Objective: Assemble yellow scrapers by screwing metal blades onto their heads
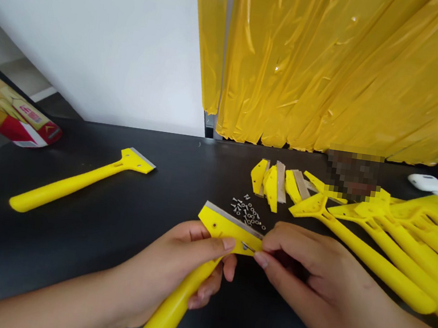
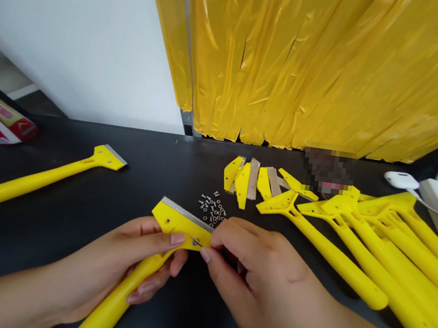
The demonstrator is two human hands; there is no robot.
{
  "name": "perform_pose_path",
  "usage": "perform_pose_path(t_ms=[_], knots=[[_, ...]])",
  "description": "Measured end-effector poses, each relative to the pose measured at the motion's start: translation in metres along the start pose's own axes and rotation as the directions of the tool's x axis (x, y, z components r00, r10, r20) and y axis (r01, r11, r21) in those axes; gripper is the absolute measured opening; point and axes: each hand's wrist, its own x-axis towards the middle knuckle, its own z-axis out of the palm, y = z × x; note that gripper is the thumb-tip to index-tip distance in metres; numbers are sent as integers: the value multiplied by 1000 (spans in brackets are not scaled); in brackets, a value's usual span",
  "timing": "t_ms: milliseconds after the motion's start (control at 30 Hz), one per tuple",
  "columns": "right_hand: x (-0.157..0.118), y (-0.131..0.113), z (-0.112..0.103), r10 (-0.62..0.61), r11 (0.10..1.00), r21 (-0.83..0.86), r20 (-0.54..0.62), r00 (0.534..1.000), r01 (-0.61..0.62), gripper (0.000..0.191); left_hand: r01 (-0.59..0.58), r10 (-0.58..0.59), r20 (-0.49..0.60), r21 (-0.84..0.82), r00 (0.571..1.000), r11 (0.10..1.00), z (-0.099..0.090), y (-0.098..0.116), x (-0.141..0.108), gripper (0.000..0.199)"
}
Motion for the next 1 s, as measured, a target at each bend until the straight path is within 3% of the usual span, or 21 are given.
perform_pose_path(t_ms=[333,533,667,767,867,933,1000], knots=[[0,2,0,23,999,-41,-10,1000,-23,16,-25,25,-15,-35,1000,999,3,-1,1,39],[1,8,-5,93,992,-74,-101,991,-100,15,-12,9,-61,-56,998,998,3,-1,0,37],[3,18,-4,126,992,11,-201,971,-126,15,-39,30,-103,-88,994,995,5,-1,0,35],[6,24,-4,213,969,170,-200,957,-180,14,-48,40,-101,-84,994,995,5,-1,0,36],[11,26,-10,346,839,479,-102,933,-259,18,-45,38,-97,-74,995,996,4,-1,0,38],[14,25,-16,400,635,715,18,916,-291,22,-48,40,-105,-74,994,996,3,-1,0,38],[15,25,-21,373,438,859,94,923,-265,29,-48,41,-105,-68,994,997,3,-1,0,38]])
